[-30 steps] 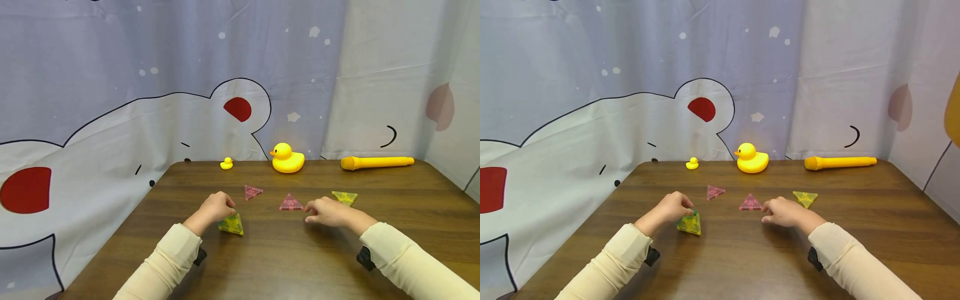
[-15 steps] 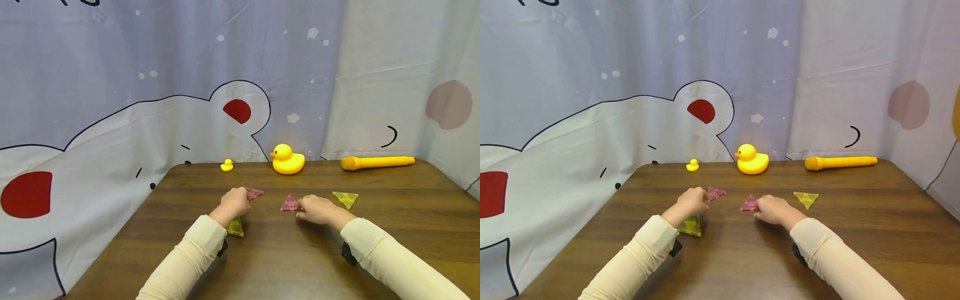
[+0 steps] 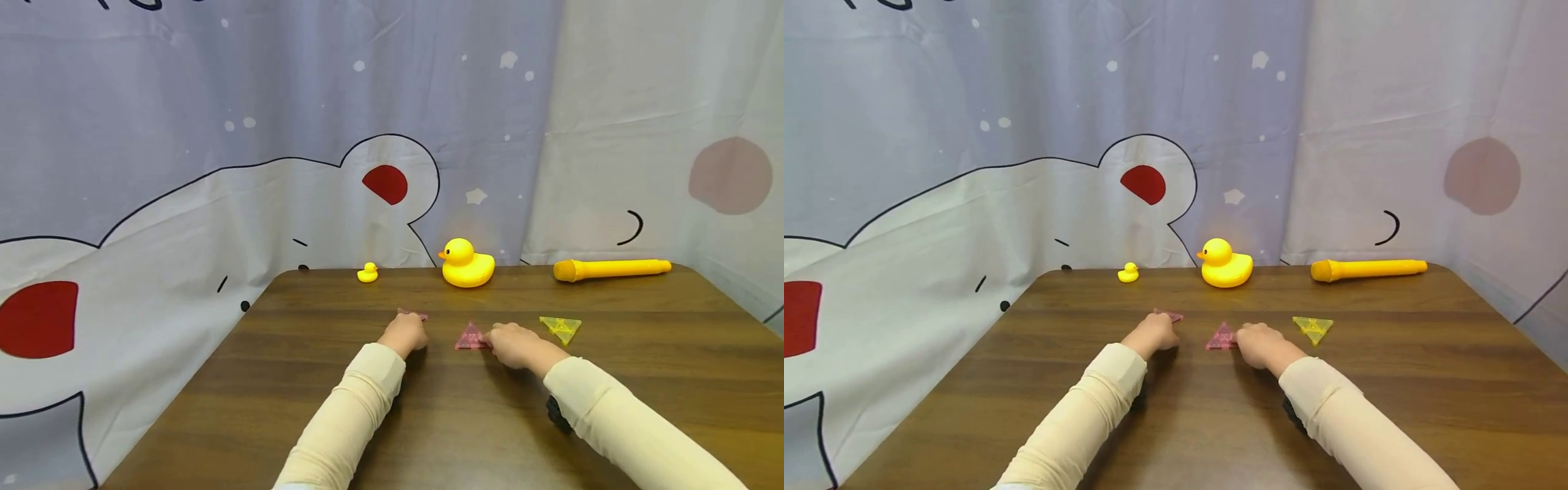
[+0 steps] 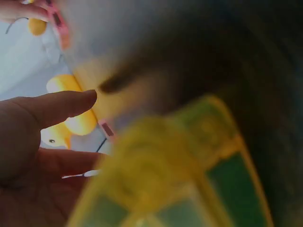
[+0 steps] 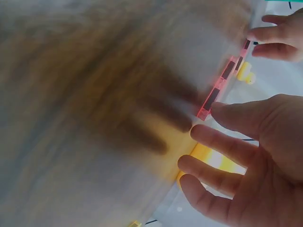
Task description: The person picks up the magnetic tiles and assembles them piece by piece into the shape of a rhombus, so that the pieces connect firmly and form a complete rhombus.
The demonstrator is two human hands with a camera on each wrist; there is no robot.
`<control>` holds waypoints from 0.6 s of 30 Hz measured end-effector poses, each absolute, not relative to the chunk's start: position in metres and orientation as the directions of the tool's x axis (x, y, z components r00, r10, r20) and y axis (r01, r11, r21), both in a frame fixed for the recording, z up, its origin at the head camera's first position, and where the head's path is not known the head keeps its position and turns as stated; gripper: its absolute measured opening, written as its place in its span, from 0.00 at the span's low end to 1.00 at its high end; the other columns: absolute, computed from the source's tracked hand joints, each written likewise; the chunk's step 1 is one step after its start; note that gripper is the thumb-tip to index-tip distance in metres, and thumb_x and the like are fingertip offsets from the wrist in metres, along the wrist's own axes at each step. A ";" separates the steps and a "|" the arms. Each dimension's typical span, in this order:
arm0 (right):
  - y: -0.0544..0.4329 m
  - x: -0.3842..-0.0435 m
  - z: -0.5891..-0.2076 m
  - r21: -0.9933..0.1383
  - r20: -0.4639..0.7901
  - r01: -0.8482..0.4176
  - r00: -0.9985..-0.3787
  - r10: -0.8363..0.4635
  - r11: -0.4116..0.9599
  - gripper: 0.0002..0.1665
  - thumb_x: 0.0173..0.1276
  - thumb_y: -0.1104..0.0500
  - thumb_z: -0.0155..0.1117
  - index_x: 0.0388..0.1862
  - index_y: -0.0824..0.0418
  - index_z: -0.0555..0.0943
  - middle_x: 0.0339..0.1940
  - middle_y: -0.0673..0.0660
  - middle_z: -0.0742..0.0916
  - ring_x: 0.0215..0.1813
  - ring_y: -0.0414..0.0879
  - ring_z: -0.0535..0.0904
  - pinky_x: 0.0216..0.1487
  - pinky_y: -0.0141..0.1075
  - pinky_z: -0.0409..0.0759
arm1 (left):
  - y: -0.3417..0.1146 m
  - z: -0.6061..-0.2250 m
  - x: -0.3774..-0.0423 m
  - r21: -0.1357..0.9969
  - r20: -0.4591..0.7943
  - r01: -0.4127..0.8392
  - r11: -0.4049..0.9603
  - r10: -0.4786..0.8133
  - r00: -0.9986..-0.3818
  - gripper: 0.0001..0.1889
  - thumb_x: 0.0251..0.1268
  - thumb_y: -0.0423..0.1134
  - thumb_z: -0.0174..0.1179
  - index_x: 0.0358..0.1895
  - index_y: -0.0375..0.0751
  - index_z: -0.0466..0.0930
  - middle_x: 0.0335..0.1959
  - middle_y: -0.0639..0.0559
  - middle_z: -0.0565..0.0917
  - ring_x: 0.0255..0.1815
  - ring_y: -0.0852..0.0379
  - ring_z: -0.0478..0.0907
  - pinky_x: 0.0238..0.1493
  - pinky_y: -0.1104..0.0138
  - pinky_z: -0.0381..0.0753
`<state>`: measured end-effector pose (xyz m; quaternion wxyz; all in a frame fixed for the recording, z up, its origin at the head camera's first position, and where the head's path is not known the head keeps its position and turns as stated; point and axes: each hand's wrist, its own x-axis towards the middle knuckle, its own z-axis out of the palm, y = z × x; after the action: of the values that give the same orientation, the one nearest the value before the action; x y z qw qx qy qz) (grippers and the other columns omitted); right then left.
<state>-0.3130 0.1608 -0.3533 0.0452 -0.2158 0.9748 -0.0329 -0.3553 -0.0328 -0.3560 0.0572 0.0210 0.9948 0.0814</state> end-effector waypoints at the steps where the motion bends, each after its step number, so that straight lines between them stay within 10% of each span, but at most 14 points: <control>1: 0.162 -0.312 -0.353 -0.093 -0.070 -0.425 -0.899 -0.432 0.900 0.10 0.60 0.65 0.54 0.40 0.60 0.79 0.27 0.53 0.74 0.33 0.50 0.72 0.30 0.44 0.71 | -0.033 -0.357 -0.357 0.148 -0.131 0.019 0.989 0.039 -0.991 0.19 0.52 0.41 0.58 0.47 0.37 0.76 0.51 0.40 0.73 0.47 0.50 0.71 0.44 0.62 0.71; 18: 0.164 -0.279 -0.352 -0.206 0.001 -0.557 -0.822 -0.569 0.804 0.03 0.52 0.65 0.64 0.26 0.59 0.79 0.19 0.46 0.74 0.24 0.42 0.68 0.26 0.37 0.69 | -0.025 -0.351 -0.312 -0.072 -0.188 0.240 0.968 0.223 -0.957 0.21 0.48 0.49 0.63 0.39 0.35 0.80 0.44 0.43 0.77 0.42 0.52 0.75 0.42 0.63 0.73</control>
<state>-0.2790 0.1642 -0.3523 0.0303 -0.2967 0.9493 -0.0992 -0.3124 -0.0255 -0.3505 0.0895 0.1172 0.9880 -0.0469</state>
